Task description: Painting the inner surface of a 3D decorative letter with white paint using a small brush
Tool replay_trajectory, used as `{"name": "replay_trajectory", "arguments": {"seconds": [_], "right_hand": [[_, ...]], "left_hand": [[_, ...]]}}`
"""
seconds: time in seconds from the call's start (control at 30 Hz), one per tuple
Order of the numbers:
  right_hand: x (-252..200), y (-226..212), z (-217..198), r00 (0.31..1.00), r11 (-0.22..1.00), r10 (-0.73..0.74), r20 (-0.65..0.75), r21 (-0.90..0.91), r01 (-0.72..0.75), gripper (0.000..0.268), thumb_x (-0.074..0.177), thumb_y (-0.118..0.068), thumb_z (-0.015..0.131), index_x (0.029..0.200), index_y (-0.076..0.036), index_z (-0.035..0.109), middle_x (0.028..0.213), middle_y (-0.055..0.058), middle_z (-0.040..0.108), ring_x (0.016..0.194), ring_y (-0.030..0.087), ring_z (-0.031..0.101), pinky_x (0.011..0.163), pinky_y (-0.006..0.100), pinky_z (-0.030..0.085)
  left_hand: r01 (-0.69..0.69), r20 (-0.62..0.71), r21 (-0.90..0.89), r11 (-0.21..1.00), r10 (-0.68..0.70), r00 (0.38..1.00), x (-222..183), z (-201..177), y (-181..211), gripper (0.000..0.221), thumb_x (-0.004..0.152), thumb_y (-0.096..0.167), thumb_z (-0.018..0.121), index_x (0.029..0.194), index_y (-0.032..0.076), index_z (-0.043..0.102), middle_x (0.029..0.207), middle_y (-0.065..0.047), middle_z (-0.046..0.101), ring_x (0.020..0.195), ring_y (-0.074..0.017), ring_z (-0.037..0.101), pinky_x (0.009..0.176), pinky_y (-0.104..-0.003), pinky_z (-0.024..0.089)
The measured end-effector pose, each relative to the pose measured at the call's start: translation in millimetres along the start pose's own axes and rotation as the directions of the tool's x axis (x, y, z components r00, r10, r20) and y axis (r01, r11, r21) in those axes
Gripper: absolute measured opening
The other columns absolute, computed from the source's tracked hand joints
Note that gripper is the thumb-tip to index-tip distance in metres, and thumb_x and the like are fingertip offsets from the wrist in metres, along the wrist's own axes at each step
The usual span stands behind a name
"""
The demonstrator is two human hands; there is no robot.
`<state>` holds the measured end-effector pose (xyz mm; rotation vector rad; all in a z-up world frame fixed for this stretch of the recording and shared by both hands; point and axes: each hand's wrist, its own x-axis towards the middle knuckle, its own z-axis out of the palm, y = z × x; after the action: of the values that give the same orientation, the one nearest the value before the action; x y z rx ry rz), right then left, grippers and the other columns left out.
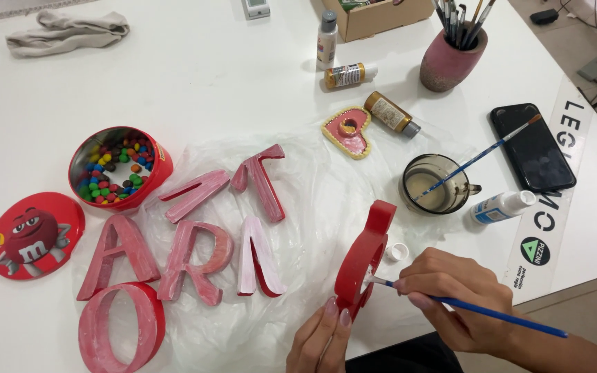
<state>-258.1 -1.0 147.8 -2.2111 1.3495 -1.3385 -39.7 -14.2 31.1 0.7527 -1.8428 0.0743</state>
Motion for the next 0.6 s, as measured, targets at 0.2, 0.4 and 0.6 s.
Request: {"name": "replay_trajectory", "arguments": {"seconds": [0.2,0.4,0.6], "right_hand": [[7,-2,-1,1.000,1.000,0.004,0.014,0.017,-0.005,0.014,0.102,-0.009,0.059,0.098,0.000,0.068,0.087,0.016,0.076,0.072,0.028,0.075,0.067,0.035,0.063],[7,2,-2,1.000,1.000,0.006,0.031,-0.002,-0.006,0.015,0.103,-0.011,0.059,0.100,-0.001,0.069,0.089,0.016,0.076,0.075,0.029,0.075,0.069,0.036,0.063],[16,-2,-6,0.998,1.000,-0.008,0.056,-0.017,0.009,0.015,0.104,-0.011,0.058,0.099,-0.001,0.068,0.088,0.013,0.075,0.074,0.027,0.073,0.067,0.034,0.062]], "left_hand": [[0.003,0.029,0.010,1.000,-0.003,1.000,-3,-1,1,0.038,0.089,0.006,0.096,0.117,0.005,0.071,0.124,-0.012,0.073,0.106,-0.0216,0.082,0.088,-0.027,0.078],[0.013,0.025,-0.005,1.000,-0.013,1.000,-7,0,0,0.045,0.086,0.005,0.099,0.121,0.006,0.071,0.125,-0.011,0.073,0.107,-0.0222,0.083,0.088,-0.027,0.078],[-0.049,-0.013,-0.001,0.999,0.049,0.999,-8,5,-6,0.038,0.089,0.001,0.094,0.119,0.005,0.072,0.123,-0.012,0.073,0.104,-0.0203,0.083,0.089,-0.024,0.078]]}}
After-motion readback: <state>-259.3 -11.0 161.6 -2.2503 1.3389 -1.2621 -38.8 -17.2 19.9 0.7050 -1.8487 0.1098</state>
